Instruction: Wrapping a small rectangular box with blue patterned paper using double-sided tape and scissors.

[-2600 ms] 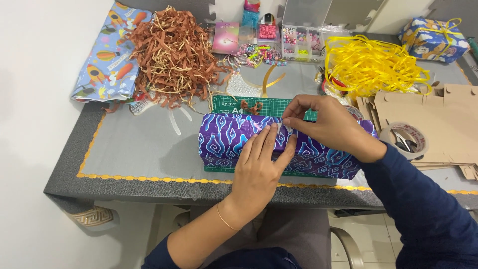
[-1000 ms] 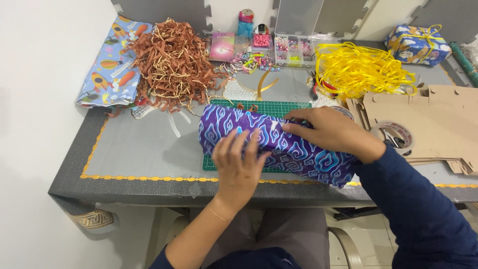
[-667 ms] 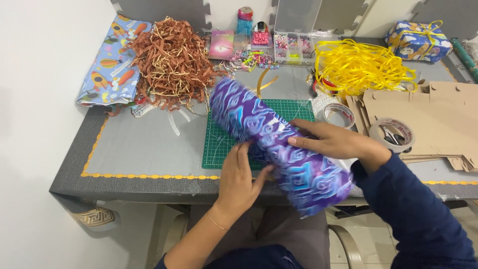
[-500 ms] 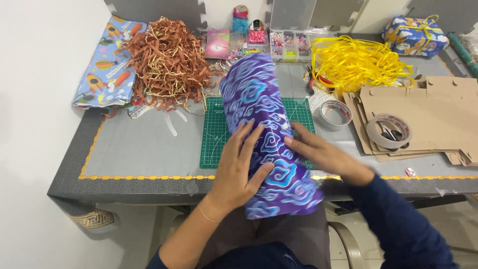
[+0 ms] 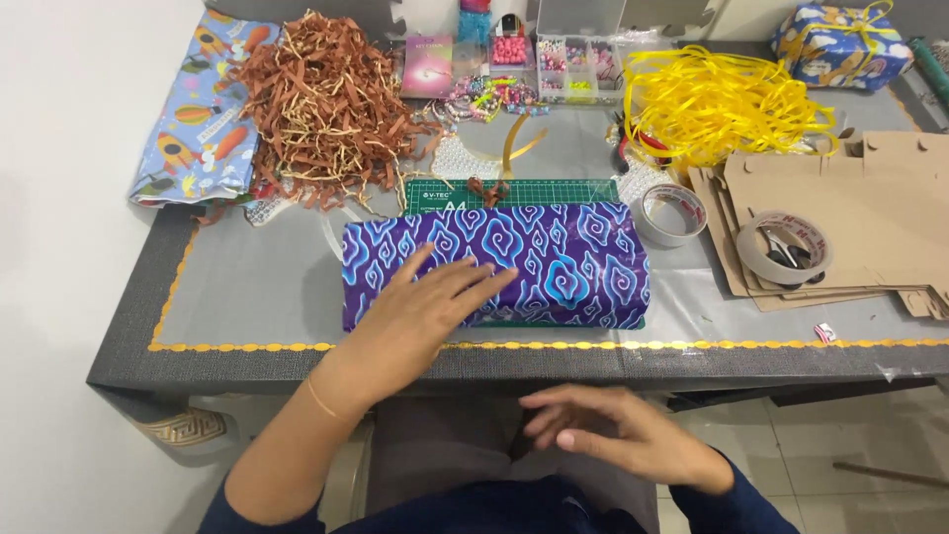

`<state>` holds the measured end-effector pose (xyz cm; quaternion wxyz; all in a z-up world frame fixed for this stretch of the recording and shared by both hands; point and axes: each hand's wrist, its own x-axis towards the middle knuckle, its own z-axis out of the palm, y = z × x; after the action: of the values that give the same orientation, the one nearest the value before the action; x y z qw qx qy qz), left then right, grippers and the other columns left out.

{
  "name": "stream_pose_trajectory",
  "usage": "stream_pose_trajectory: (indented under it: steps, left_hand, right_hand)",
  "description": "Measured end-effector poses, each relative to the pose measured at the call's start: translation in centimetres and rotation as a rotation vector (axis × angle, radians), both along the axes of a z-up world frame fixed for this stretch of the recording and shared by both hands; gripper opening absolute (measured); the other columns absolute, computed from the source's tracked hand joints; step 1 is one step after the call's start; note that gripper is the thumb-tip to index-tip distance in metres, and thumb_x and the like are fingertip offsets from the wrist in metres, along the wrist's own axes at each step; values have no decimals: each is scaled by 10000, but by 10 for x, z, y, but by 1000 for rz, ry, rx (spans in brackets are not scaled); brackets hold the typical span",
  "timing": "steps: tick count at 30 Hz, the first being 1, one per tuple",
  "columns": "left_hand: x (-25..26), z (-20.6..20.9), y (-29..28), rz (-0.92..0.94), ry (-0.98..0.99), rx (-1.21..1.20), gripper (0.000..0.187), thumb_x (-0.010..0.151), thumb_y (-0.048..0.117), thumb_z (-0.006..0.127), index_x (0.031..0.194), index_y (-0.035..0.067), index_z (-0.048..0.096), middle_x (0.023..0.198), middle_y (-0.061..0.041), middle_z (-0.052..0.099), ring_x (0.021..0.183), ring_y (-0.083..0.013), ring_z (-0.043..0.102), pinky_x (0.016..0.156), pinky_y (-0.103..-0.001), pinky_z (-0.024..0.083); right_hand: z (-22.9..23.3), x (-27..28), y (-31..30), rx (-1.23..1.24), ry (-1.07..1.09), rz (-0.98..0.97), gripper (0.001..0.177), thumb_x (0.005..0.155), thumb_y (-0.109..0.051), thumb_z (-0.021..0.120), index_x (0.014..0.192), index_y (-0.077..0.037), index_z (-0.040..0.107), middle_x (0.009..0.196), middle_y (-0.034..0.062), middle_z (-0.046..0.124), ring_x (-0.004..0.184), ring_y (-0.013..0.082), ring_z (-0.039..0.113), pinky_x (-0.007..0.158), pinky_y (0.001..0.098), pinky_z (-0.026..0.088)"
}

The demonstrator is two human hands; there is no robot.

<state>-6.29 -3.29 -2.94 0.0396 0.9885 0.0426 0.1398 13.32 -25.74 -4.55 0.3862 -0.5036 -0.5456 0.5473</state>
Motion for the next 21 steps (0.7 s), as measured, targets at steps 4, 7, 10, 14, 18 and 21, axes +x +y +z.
stream_pose_trajectory:
  steps: [4,7,10,14,18,21]
  left_hand:
    - [-14,-8,-15,114,-106,112,954,657,-235,588,1523,142,451,1459,-124,565,1413,-334,476,1197,-652,218]
    - [-26,-17,-25,403,-206,209,709,947,246,715,1577,209,391,1602,-103,413,1503,-311,382,1220,-644,247]
    - [-31,-34,-31,483,-365,76,640,956,413,744,1508,221,483,1557,-88,470,1509,-333,392,1231,-670,226]
    - [-18,-53,-31,426,-499,165,460,924,352,807,1333,211,651,1344,-17,650,1356,-243,549,1176,-745,191]
    - [11,-62,-34,317,-627,180,320,899,289,809,1203,224,735,1172,35,746,1220,-179,638,1154,-759,193]
    - [25,-65,-39,288,-673,137,300,895,206,816,1187,214,750,1120,43,762,1140,-156,682,1150,-711,257]
  right_hand:
    - [-16,12,-6,467,-391,-353,218,929,-194,693,1108,-102,778,991,36,841,907,166,804,840,297,619]
    - [-28,27,-3,713,-682,-820,149,903,-38,728,1049,-13,711,1014,119,743,922,255,691,870,359,531]
    - [-30,40,3,749,-890,-987,345,955,-156,775,1241,-1,659,1309,205,487,1259,352,557,1092,460,489]
    - [-31,41,28,860,-1094,-789,416,877,-183,845,1270,-152,714,1391,142,588,1432,398,482,1237,562,329]
    - [-31,13,67,1035,-1091,-707,256,860,-184,842,1109,-233,808,1168,22,769,1273,280,639,1251,531,209]
    - [-33,-8,88,1053,-1046,-721,151,855,-152,841,994,-210,827,1002,4,805,1155,222,705,1240,528,222]
